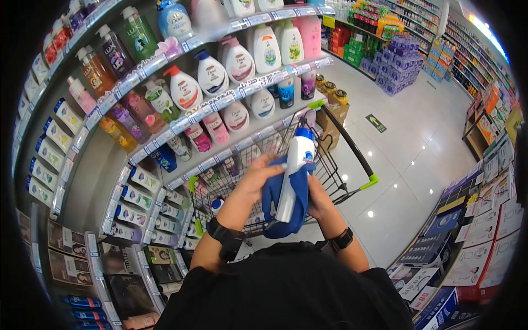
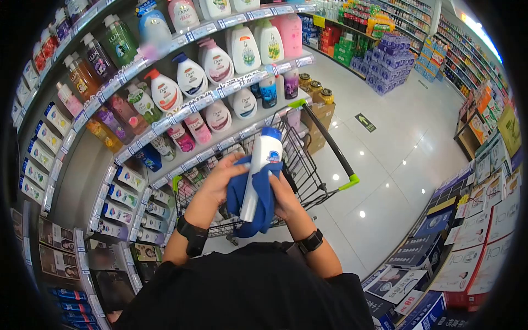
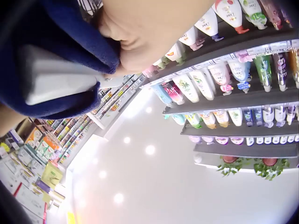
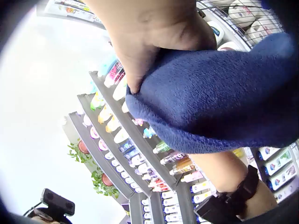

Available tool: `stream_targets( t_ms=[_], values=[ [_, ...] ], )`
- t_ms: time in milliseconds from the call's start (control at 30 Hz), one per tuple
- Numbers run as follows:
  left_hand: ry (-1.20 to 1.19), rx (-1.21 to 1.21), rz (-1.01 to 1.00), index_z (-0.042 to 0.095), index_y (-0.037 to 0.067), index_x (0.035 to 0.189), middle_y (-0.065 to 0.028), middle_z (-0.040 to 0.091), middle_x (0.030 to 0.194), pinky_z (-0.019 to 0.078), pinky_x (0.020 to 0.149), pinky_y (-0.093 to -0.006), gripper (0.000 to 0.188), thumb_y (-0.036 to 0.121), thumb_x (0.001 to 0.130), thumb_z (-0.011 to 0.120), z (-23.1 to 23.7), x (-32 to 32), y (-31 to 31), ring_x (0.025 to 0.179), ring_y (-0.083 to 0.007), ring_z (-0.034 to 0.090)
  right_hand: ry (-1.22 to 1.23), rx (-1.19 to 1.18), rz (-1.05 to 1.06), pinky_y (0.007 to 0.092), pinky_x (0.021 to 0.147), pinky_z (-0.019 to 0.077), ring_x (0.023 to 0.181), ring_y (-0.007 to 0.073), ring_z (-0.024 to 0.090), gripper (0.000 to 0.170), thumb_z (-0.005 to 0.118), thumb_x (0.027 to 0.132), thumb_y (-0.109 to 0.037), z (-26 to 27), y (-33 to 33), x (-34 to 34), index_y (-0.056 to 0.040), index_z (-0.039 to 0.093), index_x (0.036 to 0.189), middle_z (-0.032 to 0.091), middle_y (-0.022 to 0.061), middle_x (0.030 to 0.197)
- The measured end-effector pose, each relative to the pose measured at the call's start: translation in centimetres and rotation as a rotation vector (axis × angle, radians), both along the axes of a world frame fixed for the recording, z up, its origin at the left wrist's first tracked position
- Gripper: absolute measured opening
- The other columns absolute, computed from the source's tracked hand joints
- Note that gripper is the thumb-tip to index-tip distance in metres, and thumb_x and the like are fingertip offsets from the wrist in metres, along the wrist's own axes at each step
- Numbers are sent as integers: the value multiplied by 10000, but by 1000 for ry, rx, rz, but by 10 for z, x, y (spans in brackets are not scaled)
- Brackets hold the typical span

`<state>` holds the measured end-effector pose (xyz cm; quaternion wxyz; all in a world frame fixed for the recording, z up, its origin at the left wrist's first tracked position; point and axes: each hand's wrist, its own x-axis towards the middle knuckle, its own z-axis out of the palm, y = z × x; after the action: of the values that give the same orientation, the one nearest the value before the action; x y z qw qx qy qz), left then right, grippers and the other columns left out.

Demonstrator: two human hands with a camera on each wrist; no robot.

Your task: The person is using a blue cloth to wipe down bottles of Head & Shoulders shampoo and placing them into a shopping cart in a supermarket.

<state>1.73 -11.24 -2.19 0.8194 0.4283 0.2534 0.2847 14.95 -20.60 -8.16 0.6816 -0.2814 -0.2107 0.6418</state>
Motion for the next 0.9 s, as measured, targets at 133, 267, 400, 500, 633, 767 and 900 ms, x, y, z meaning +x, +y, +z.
stream_targets(
  t_ms=[133, 267, 400, 500, 633, 767, 900],
  values=[
    [-195, -21, 16, 445, 4, 1141, -128, 562, 1045, 488, 790, -300, 340, 38, 816, 539, 15, 0, 1, 906, -197, 589, 1, 86, 123, 322, 845, 453, 972, 177, 527, 452, 555, 847, -215, 6, -7, 5, -69, 352, 1223, 496, 76, 1103],
    [-260, 60, -49, 388, 10, 1234, -137, 520, 1138, 443, 865, -291, 422, -4, 818, 454, 28, 7, -10, 1006, -198, 544, 112, 73, 68, 335, 845, 454, 970, 177, 529, 457, 568, 839, -215, 8, -9, 6, -53, 359, 1213, 506, 80, 1089],
    [-176, 358, -56, 313, 19, 1309, -144, 430, 1270, 356, 946, -267, 533, -41, 793, 429, 18, 16, -20, 1158, -203, 442, 35, 53, -72, 326, 845, 447, 967, 169, 526, 442, 558, 848, -220, 8, -5, 6, -50, 365, 1208, 508, 76, 1083],
    [-23, 843, 51, 304, 11, 1309, -150, 389, 1295, 254, 1004, -294, 542, 68, 816, 522, 11, 23, -24, 1237, -229, 341, 22, 55, -106, 303, 853, 432, 979, 163, 515, 436, 546, 858, -220, 12, -4, 4, -43, 363, 1213, 502, 74, 1096],
    [260, 1289, 175, 196, 36, 1362, -151, 180, 1399, 178, 1038, -363, 758, 401, 813, 571, 22, 17, -17, 1305, -261, 162, -212, 77, -154, 306, 885, 400, 1016, 158, 491, 465, 570, 843, -200, 24, -3, 1, -31, 358, 1222, 497, 83, 1125],
    [-37, 968, 148, 49, 20, 1377, -168, 167, 1384, 146, 1052, -354, 777, 310, 852, 543, 33, 22, -19, 1298, -250, 157, -517, 217, -161, 316, 910, 382, 1059, 169, 476, 543, 601, 826, -250, 27, -4, 3, -23, 340, 1245, 479, 90, 1175],
    [-50, 769, 97, 100, 17, 1371, -153, 234, 1355, 193, 1034, -345, 740, 306, 855, 546, 26, 16, -15, 1261, -228, 230, -587, 235, -139, 311, 905, 382, 1034, 155, 480, 536, 627, 784, -122, 43, -7, 3, -16, 346, 1228, 503, 87, 1120]
  ],
)
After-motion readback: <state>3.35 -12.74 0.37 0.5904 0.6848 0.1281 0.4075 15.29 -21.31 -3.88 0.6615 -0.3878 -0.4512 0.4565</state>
